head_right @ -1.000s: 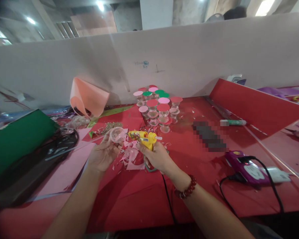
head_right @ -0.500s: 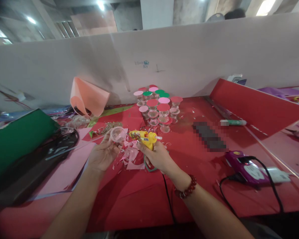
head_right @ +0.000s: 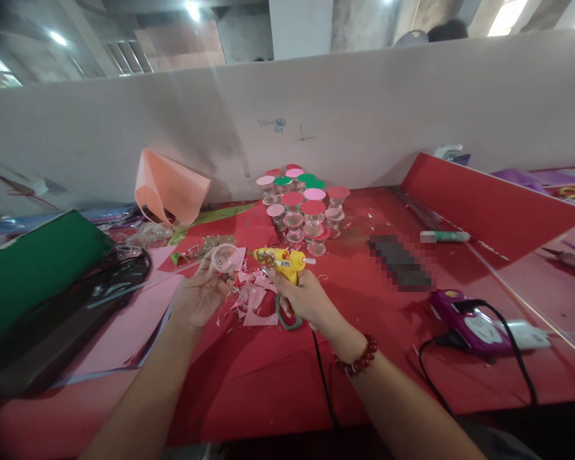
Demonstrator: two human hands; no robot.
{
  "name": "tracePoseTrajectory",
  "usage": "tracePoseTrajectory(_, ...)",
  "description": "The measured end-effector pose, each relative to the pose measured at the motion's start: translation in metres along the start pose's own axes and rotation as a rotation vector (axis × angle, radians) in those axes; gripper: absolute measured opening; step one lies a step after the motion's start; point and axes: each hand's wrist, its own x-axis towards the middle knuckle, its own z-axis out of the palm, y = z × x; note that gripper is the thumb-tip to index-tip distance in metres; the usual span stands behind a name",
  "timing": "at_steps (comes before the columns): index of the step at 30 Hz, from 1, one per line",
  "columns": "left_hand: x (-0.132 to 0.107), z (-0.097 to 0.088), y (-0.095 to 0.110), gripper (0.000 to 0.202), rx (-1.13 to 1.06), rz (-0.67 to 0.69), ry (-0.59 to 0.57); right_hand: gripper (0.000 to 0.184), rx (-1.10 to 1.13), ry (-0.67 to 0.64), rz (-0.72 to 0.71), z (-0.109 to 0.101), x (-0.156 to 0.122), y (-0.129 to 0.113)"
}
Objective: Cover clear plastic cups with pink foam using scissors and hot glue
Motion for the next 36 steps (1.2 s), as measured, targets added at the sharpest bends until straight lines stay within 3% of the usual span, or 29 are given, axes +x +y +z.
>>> tracePoseTrajectory(3, 0.001, 0.0, 0.002, 0.031, -0.031, -0.009, 0.049, 0.052, -0.038, 0.023, 0.005, -0.013, -0.003, -0.002)
tracePoseTrajectory(5, 0.002, 0.0, 0.005, 0.021, -0.079, -0.019, 0.09, 0.051, -0.193, 0.07, -0.002, -0.028, -0.009, -0.002)
tracePoseTrajectory(10, 0.001, 0.0, 0.016, 0.017, -0.246, 0.114, 0.042, 0.029, -0.999, 0.386, -0.08, -0.077, -0.034, 0.015)
tracePoseTrajectory(12, 0.002, -0.003, 0.021, 0.015, -0.28, 0.188, 0.003, 0.031, -1.234, 0.451, 0.002, -0.095, -0.042, 0.026)
tracePoseTrajectory(16, 0.006, -0.01, 0.026, 0.017, -0.334, 0.224, -0.01, 0.043, -1.39, 0.473, 0.052, -0.122, -0.051, 0.048)
tracePoseTrajectory(19, 0.01, -0.016, 0.029, 0.02, -0.358, 0.221, -0.002, 0.041, -1.434, 0.461, 0.037, -0.127, -0.054, 0.05)
tracePoseTrajectory(22, 0.011, -0.019, 0.034, 0.016, -0.347, 0.259, 0.005, 0.036, -1.552, 0.502, 0.036, -0.114, -0.056, 0.037)
tracePoseTrajectory(24, 0.011, -0.021, 0.04, 0.016, -0.331, 0.285, 0.033, 0.034, -1.533, 0.512, -0.054, -0.095, -0.051, 0.023)
tracePoseTrajectory(27, 0.011, -0.022, 0.045, 0.017, -0.314, 0.306, 0.074, 0.027, -1.363, 0.333, -0.281, -0.055, -0.025, -0.001)
tracePoseTrajectory(29, 0.011, -0.022, 0.045, 0.016, -0.314, 0.32, 0.063, 0.024, -1.263, 0.173, -0.357, -0.023, 0.005, -0.017)
tracePoseTrajectory(32, 0.013, -0.024, 0.041, 0.014, -0.312, 0.306, 0.034, 0.025, -1.249, -0.072, -0.235, 0.022, 0.06, -0.031)
tracePoseTrajectory(36, 0.017, -0.031, 0.034, 0.013, -0.316, 0.282, 0.013, 0.024, -1.269, -0.106, -0.132, 0.063, 0.122, -0.031)
